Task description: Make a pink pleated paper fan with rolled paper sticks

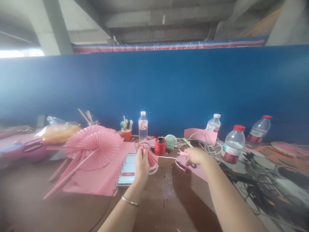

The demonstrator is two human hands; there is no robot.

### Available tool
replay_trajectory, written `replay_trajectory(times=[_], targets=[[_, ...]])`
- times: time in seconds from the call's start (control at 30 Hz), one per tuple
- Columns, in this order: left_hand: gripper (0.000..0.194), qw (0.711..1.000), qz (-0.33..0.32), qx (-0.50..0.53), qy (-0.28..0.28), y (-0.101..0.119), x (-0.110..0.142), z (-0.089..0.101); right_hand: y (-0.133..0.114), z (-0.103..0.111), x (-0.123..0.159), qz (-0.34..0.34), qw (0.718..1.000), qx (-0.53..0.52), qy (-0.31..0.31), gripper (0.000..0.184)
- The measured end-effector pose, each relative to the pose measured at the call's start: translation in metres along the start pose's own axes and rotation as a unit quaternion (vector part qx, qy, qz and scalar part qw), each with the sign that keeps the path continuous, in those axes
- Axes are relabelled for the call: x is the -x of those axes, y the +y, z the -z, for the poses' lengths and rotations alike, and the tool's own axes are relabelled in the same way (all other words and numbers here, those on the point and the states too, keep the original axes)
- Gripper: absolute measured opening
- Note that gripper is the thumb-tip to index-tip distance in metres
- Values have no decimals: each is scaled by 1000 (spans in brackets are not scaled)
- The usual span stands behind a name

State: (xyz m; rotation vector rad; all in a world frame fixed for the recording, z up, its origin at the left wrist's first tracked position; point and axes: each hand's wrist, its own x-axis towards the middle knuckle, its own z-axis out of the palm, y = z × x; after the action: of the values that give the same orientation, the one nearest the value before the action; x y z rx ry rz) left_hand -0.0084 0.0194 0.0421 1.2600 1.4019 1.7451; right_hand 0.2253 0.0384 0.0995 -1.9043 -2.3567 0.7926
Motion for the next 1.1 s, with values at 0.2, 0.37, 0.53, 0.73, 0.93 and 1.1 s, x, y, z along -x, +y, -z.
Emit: replay_trajectory(times=[0.2,0.37,0.53,0.73,0.93,1.1], targets=[[24,999,-1,19,-35,4,5,-2,-11,-6,-10,0,990,44,135,47],[24,999,-15,28,-24,0,5,-3,-30,-17,-18,47,945,58,318,30],[25,999,-3,41,-23,-5,3,-2,-24,-24,-26,30,904,127,407,20],[23,999,-1,9,-44,-5,6,-6,-19,-28,-36,56,951,-33,302,20],[23,997,15,3,-74,-8,8,-8,-28,-37,-37,128,952,-117,252,12],[25,996,10,11,-84,-7,9,-8,-31,-37,-34,173,945,-163,223,24]])
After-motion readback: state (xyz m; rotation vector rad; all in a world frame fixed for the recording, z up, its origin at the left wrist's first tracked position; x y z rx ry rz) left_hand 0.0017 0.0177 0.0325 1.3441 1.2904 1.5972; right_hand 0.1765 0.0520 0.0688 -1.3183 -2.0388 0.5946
